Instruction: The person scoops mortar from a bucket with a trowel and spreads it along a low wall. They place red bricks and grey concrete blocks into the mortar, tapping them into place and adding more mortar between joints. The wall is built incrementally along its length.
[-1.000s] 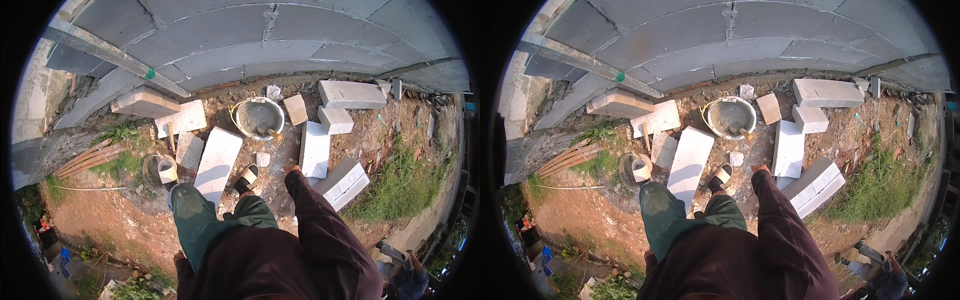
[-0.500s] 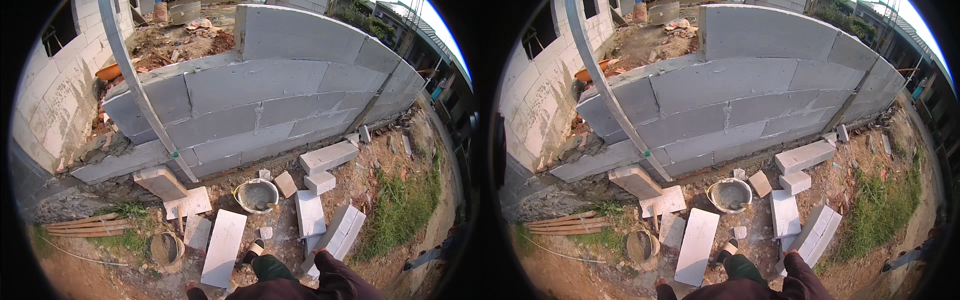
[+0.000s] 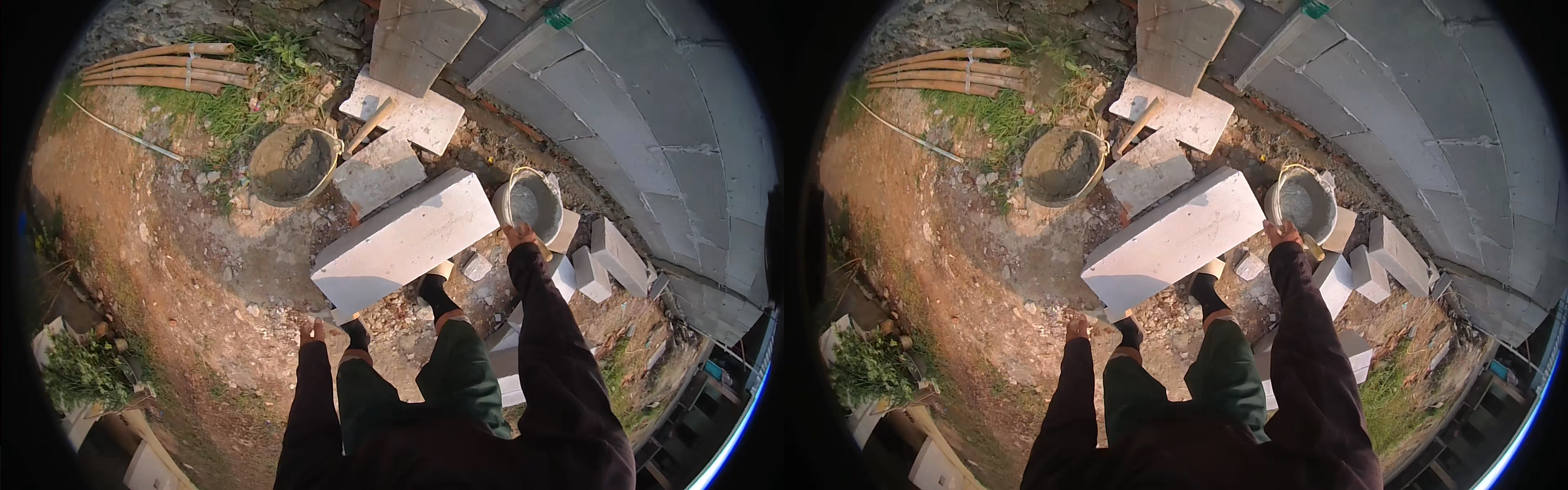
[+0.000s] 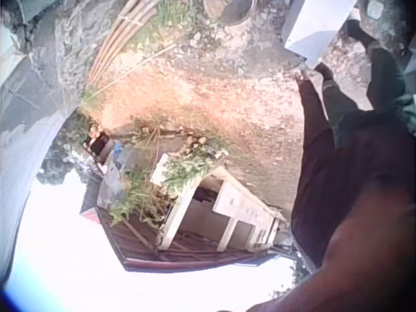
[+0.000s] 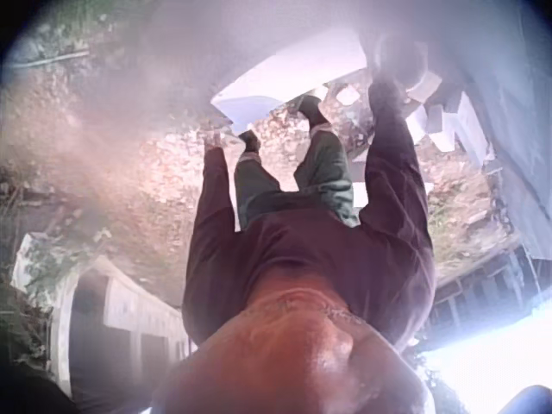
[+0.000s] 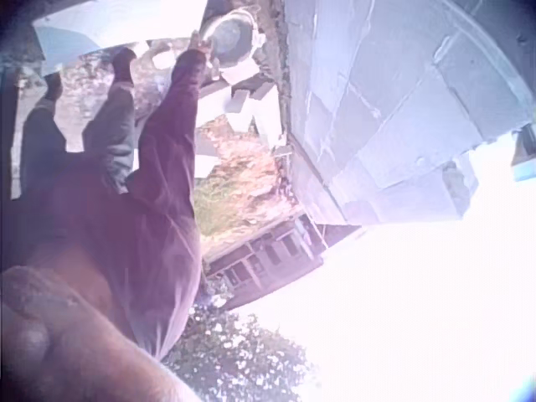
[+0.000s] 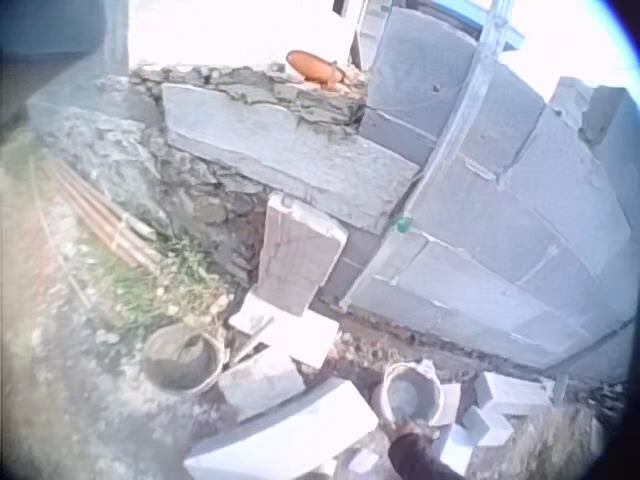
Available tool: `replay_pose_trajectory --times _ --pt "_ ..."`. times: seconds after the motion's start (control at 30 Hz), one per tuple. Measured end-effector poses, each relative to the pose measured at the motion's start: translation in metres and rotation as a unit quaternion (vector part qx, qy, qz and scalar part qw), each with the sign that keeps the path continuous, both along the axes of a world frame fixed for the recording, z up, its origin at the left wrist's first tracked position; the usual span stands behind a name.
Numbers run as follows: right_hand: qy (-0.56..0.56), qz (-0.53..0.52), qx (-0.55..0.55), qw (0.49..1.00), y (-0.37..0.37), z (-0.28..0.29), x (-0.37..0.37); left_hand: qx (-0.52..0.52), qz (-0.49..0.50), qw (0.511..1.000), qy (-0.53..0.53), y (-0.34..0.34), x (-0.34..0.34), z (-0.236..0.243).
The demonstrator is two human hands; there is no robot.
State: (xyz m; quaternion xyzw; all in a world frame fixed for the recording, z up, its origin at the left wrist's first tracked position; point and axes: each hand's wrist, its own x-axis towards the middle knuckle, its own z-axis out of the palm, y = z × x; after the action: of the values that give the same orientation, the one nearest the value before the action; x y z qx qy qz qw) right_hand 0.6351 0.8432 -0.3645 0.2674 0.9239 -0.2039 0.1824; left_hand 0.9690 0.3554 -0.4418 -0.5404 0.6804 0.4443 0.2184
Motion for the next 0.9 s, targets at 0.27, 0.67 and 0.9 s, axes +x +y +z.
replay_pose_trajectory --times 0.27,0.67,0.9 --pt "-0.063 0.051 0.051 0.995 -0.003 -0.175 -0.09 0.178 0.316 0.924 0.118 0.032 -0.028 -0.195" --pt "-0.012 -0.012 -0.082 0.997 0.029 -0.189 -0.026 0.186 0.291 0.914 0.213 -0.018 -0.002 -0.252" --pt "0.105 -0.127 -0.302 0.939 0.058 -0.232 -0.019 0.18 0.296 0.908 0.237 -0.019 0.001 -0.222"
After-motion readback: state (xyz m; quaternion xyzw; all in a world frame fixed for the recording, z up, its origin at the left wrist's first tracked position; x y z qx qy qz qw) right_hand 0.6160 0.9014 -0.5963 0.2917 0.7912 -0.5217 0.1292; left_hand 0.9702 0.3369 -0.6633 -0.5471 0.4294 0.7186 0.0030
